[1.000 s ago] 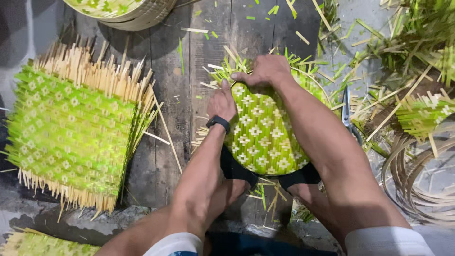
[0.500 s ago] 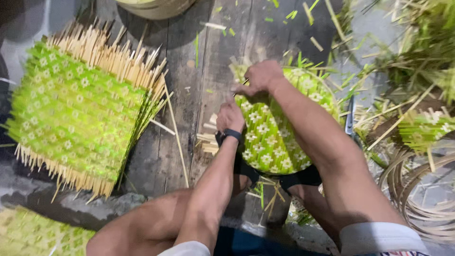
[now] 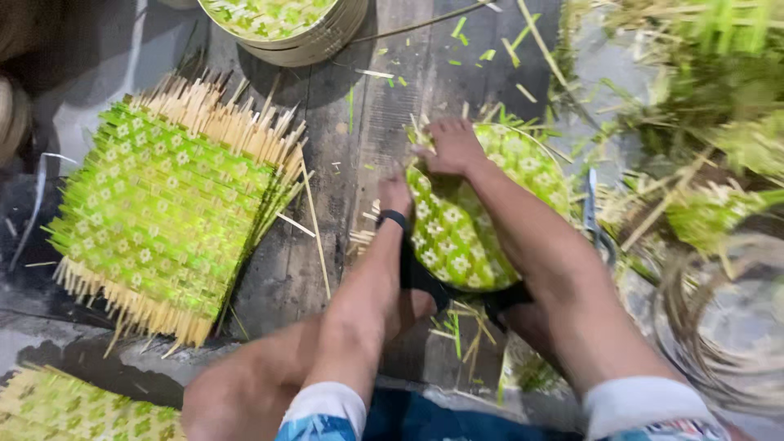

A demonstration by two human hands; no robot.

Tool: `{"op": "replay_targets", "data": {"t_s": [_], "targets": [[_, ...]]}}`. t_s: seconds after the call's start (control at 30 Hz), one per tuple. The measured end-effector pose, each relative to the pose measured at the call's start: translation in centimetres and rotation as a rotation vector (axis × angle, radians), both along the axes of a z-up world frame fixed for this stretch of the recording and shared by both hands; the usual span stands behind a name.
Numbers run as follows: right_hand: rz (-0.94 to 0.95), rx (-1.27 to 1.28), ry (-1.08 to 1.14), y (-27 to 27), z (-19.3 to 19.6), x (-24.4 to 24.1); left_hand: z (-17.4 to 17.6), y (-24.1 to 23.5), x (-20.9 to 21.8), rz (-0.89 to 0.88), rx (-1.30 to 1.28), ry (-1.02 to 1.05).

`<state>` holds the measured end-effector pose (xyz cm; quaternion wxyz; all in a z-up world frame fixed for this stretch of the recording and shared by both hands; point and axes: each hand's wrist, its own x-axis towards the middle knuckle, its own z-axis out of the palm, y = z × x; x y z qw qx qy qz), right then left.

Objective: The person sits on the floor and uses shears to trim excess bamboo strips from a circular woven mat placed on a wooden board. They then pick up a bamboo ring and fit it around the mat's edge, pressing it into place. The process is repeated for multiple mats.

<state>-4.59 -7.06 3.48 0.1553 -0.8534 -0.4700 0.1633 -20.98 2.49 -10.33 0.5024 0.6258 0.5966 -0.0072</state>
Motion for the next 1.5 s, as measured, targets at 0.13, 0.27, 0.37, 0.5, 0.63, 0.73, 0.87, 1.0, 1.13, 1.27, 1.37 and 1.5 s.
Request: {"op": "replay_targets", "data": {"t_s": [0.13, 0.27, 0.37, 0.5, 0.63, 0.73, 0.87, 1.0, 1.13, 1.27, 1.37, 1.5], "targets": [[-0.093, 0.095, 0.016, -15.2, 6.8, 0.9, -0.9, 2.1, -2.0, 0.208, 0.349, -0.233], [-0.239, -0.446, -0.030, -31.3, 16.1, 0.3, 2.6, 5.0, -5.2, 0.116, 0.436, -0.083], [-0.320, -0.791, 0.008, -37.5, 22.5, -2.7, 7.1, 5.4, -7.1, 0.003, 0.295, -0.221], [-0.322, -0.699, 0.067, -38.9, 24.7, -5.0, 10.3, 5.9, -8.0, -0.127, 0.171, -0.296], [-0.475, -0.352, 0.326, -36.2, 15.6, -4.8, 8.0, 4.5, -6.5, -0.366, 0.234, -0.210], [-0.745, -0.240, 0.536, -31.8, 5.8, -5.0, 5.2, 3.2, -3.5, -0.370, 0.254, -0.165], [-0.966, -0.133, 0.450, -26.5, -0.6, -5.2, 3.2, -0.8, -0.2, 0.193, -0.295, -0.370], [-1.212, 0.125, 0.391, -25.0, 1.9, -5.2, 5.1, -1.5, -0.3, 0.423, -0.341, -0.645], [-0.877, 0.454, 0.049, -28.3, 6.4, -5.2, 8.2, 1.2, -3.1, 0.475, -0.172, -1.133], [-1.090, 0.895, 0.724, -29.8, 6.8, -5.1, 9.6, 5.7, -4.7, 0.203, -0.338, -0.839], [-1.107, 0.671, 0.885, -28.6, 4.4, -5.7, 8.4, 5.1, -5.3, 0.028, -0.559, -0.657], [-1.270, 0.423, 0.835, -28.4, 3.8, -7.0, 9.2, 0.7, -3.6, 0.095, -0.540, -0.676]]}}
